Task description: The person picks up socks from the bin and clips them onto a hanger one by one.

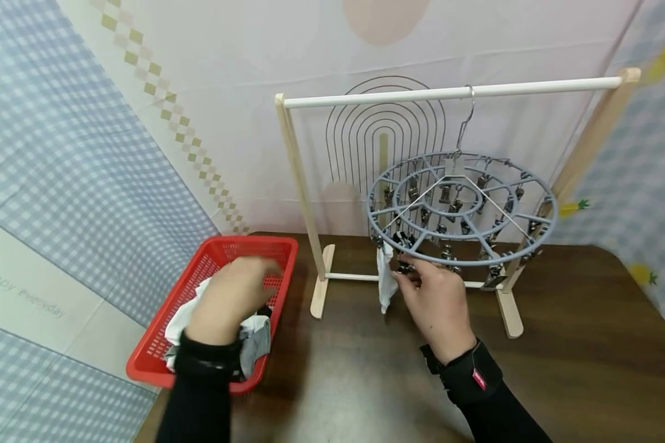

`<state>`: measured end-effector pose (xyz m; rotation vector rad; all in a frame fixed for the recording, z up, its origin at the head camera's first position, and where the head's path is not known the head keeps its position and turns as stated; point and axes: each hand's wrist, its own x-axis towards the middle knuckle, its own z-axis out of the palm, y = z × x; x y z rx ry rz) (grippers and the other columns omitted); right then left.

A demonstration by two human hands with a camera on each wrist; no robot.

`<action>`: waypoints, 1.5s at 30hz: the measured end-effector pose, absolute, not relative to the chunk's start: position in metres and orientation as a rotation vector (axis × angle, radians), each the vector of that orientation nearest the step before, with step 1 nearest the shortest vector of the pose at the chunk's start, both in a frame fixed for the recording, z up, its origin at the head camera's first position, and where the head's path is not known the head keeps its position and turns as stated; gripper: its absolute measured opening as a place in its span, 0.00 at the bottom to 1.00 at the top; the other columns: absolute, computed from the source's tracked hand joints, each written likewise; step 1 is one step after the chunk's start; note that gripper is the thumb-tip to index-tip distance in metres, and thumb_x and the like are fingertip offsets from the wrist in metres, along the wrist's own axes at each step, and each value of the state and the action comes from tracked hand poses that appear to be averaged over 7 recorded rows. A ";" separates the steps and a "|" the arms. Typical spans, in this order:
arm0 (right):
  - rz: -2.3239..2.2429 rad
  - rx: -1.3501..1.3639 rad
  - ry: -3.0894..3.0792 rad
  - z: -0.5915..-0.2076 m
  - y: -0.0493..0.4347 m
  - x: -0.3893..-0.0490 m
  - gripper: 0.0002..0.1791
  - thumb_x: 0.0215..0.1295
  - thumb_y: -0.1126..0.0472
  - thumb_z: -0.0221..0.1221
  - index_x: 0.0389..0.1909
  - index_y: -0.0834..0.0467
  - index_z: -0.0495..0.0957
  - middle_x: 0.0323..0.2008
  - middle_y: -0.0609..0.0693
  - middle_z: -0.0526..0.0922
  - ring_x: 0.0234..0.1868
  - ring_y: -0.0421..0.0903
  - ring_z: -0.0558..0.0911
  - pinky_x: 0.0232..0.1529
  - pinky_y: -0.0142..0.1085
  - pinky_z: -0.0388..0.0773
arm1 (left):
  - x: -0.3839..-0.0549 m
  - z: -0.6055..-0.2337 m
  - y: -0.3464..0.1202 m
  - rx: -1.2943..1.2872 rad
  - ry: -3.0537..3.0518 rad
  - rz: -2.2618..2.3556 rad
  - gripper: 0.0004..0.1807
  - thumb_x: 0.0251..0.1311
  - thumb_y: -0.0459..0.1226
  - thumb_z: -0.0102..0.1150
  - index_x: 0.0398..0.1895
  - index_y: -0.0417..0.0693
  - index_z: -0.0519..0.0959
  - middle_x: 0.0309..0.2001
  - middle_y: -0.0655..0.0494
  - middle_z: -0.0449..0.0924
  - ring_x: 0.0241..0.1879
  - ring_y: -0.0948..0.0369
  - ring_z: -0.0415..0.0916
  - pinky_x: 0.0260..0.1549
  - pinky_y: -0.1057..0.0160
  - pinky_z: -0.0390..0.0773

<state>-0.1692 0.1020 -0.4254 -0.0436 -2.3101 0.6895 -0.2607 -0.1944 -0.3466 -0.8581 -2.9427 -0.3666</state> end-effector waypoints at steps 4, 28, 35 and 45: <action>0.682 -0.077 -2.336 -0.423 0.107 -0.165 0.18 0.73 0.65 0.75 0.61 0.61 0.90 0.37 0.58 0.95 0.34 0.51 0.92 0.32 0.41 0.81 | -0.266 -0.363 -0.231 -0.860 -3.357 -0.434 0.28 0.57 0.24 0.73 0.62 0.47 0.90 0.59 0.47 0.93 0.53 0.51 0.88 0.50 0.48 0.89; 0.621 -0.058 -2.305 -0.422 0.116 -0.157 0.18 0.67 0.62 0.79 0.56 0.59 0.94 0.36 0.55 0.97 0.28 0.48 0.90 0.27 0.33 0.66 | -0.229 -0.348 -0.169 -1.291 -2.326 -0.596 0.12 0.58 0.36 0.84 0.39 0.59 0.89 0.35 0.69 0.90 0.36 0.66 0.84 0.39 0.60 0.86; 0.647 -0.062 -2.255 -0.421 0.120 -0.158 0.18 0.64 0.61 0.80 0.54 0.59 0.94 0.34 0.54 0.96 0.17 0.37 0.67 0.27 0.30 0.52 | -0.228 -0.348 -0.113 -1.253 -2.358 -0.753 0.08 0.65 0.33 0.78 0.44 0.51 0.90 0.38 0.58 0.94 0.35 0.62 0.90 0.39 0.58 0.89; 0.742 -0.083 -2.233 -0.420 0.122 -0.152 0.15 0.71 0.62 0.76 0.56 0.53 0.93 0.34 0.49 0.92 0.22 0.33 0.66 0.29 0.32 0.58 | -0.246 -0.384 -0.062 -1.189 -2.359 -0.789 0.06 0.65 0.35 0.80 0.42 0.49 0.91 0.38 0.55 0.96 0.36 0.58 0.93 0.45 0.50 0.86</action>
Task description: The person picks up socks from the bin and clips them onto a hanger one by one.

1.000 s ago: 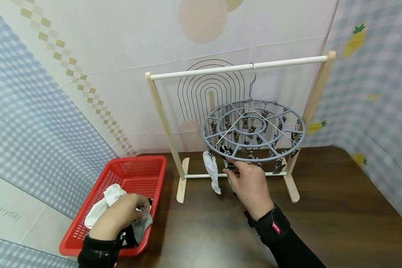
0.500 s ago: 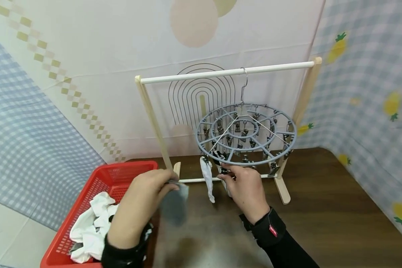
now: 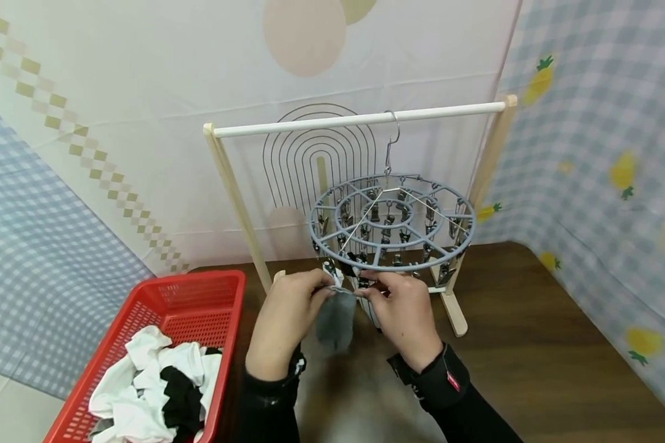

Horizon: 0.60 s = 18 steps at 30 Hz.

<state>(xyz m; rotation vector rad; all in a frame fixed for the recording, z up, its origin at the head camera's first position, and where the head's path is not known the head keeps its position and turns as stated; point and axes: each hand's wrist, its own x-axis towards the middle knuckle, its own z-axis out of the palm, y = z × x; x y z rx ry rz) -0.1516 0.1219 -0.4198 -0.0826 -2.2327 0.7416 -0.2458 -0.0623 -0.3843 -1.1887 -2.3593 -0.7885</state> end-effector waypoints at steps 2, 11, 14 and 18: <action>0.782 -0.087 -2.222 -0.421 0.122 -0.151 0.13 0.72 0.63 0.76 0.55 0.55 0.93 0.38 0.50 0.94 0.26 0.36 0.77 0.30 0.32 0.67 | -0.249 -0.388 -0.057 -1.184 -2.339 -0.789 0.07 0.63 0.35 0.82 0.41 0.51 0.92 0.38 0.57 0.96 0.35 0.59 0.92 0.45 0.50 0.85; 1.005 -0.098 -2.139 -0.416 0.124 -0.151 0.09 0.73 0.64 0.75 0.50 0.58 0.94 0.44 0.53 0.96 0.37 0.41 0.90 0.41 0.32 0.84 | -0.251 -0.392 -0.042 -1.275 -2.349 -0.842 0.02 0.74 0.34 0.74 0.43 0.49 0.93 0.40 0.55 0.95 0.33 0.60 0.87 0.35 0.60 0.85; 1.035 -0.114 -2.128 -0.416 0.123 -0.152 0.08 0.73 0.64 0.75 0.49 0.58 0.94 0.43 0.53 0.96 0.37 0.42 0.91 0.41 0.32 0.86 | -0.250 -0.394 -0.040 -1.280 -2.308 -0.839 0.02 0.73 0.35 0.76 0.44 0.51 0.93 0.41 0.56 0.94 0.35 0.60 0.88 0.37 0.59 0.86; 1.041 -0.115 -2.132 -0.418 0.122 -0.152 0.08 0.74 0.64 0.74 0.50 0.59 0.94 0.43 0.54 0.96 0.38 0.44 0.91 0.42 0.33 0.86 | -0.250 -0.396 -0.042 -1.283 -2.234 -0.855 0.03 0.70 0.35 0.78 0.44 0.51 0.94 0.43 0.56 0.92 0.41 0.58 0.89 0.41 0.57 0.88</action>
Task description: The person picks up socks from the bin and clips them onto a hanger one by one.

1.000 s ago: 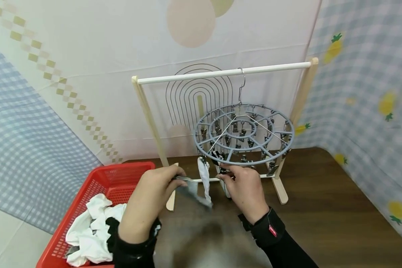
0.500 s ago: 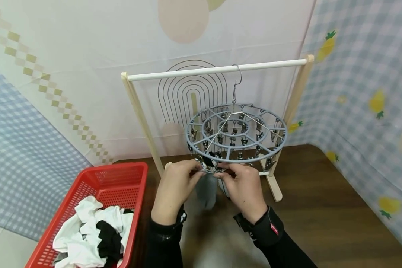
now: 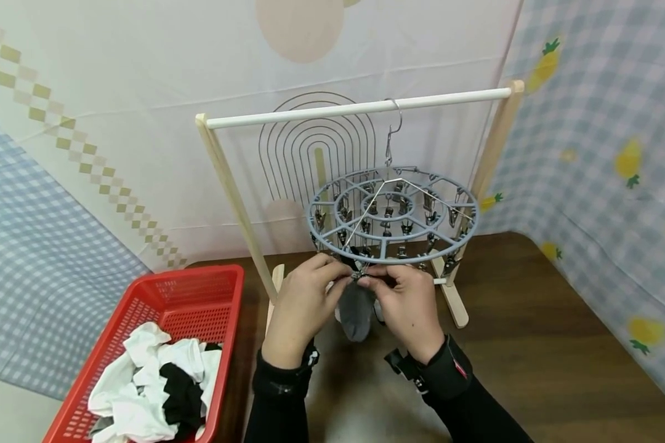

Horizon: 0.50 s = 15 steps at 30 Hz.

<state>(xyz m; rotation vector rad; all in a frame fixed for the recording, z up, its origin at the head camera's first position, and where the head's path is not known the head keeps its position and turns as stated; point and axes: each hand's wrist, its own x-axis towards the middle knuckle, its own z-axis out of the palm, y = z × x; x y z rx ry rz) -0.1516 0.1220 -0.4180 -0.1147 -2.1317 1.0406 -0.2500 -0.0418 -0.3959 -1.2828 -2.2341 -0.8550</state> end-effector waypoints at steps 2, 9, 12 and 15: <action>1.038 -0.107 -2.141 -0.418 0.122 -0.151 0.08 0.75 0.64 0.73 0.50 0.59 0.94 0.43 0.54 0.96 0.39 0.45 0.91 0.43 0.33 0.87 | -0.250 -0.396 -0.042 -1.291 -2.205 -0.867 0.04 0.69 0.34 0.79 0.44 0.51 0.94 0.44 0.56 0.91 0.43 0.57 0.89 0.42 0.56 0.89; 1.013 -0.124 -2.245 -0.413 0.127 -0.148 0.11 0.75 0.62 0.73 0.54 0.58 0.93 0.43 0.52 0.96 0.35 0.43 0.89 0.39 0.33 0.84 | -0.250 -0.396 -0.042 -1.306 -2.215 -0.868 0.04 0.71 0.35 0.78 0.44 0.54 0.94 0.44 0.58 0.91 0.45 0.57 0.89 0.43 0.55 0.88; 1.015 -0.163 -2.378 -0.405 0.132 -0.145 0.15 0.75 0.60 0.74 0.59 0.58 0.91 0.47 0.54 0.96 0.36 0.43 0.90 0.37 0.33 0.83 | -0.250 -0.396 -0.042 -1.309 -2.248 -0.847 0.05 0.70 0.36 0.78 0.45 0.55 0.94 0.45 0.59 0.91 0.45 0.57 0.88 0.42 0.55 0.88; 0.994 -0.187 -2.563 -0.392 0.138 -0.138 0.20 0.76 0.58 0.74 0.65 0.58 0.89 0.50 0.54 0.96 0.38 0.43 0.92 0.37 0.35 0.85 | -0.250 -0.396 -0.041 -1.308 -2.290 -0.815 0.05 0.70 0.37 0.79 0.45 0.55 0.93 0.44 0.59 0.91 0.44 0.57 0.88 0.42 0.54 0.88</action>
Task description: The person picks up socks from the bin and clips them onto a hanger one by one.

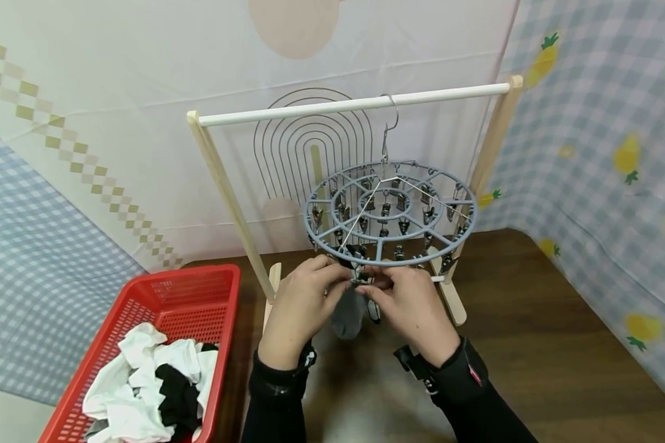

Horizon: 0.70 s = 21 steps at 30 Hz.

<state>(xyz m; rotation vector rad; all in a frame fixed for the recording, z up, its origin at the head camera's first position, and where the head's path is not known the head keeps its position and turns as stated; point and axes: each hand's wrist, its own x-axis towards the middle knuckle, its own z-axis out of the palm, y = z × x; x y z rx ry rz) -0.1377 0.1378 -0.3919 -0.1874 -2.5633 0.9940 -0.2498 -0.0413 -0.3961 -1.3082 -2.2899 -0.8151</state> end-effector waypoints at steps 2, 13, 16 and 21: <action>0.926 -0.143 -2.665 -0.382 0.143 -0.130 0.20 0.76 0.56 0.74 0.64 0.56 0.89 0.46 0.51 0.97 0.41 0.40 0.94 0.42 0.35 0.89 | -0.250 -0.396 -0.041 -1.295 -2.324 -0.801 0.04 0.70 0.37 0.79 0.44 0.55 0.93 0.43 0.59 0.92 0.43 0.57 0.89 0.41 0.54 0.88; 0.326 0.069 -2.273 -0.364 0.194 -0.087 0.24 0.55 0.80 0.78 0.52 0.59 0.91 0.58 0.58 0.91 0.61 0.60 0.83 0.66 0.51 0.77 | -0.252 -0.399 -0.043 -1.230 -2.425 -0.709 0.05 0.66 0.35 0.77 0.40 0.54 0.91 0.37 0.60 0.91 0.33 0.60 0.86 0.34 0.57 0.85; 0.333 0.019 -2.308 -0.367 0.202 -0.091 0.23 0.57 0.80 0.79 0.52 0.59 0.90 0.59 0.60 0.90 0.65 0.63 0.82 0.72 0.56 0.75 | -0.254 -0.399 -0.045 -1.195 -2.445 -0.692 0.05 0.64 0.34 0.77 0.39 0.54 0.90 0.37 0.60 0.91 0.32 0.61 0.85 0.33 0.58 0.84; 0.371 0.002 -2.316 -0.372 0.208 -0.100 0.19 0.61 0.79 0.77 0.50 0.59 0.92 0.54 0.59 0.91 0.63 0.63 0.85 0.71 0.58 0.77 | -0.254 -0.397 -0.049 -1.139 -2.488 -0.676 0.05 0.65 0.34 0.77 0.40 0.54 0.90 0.37 0.59 0.91 0.33 0.60 0.87 0.34 0.55 0.86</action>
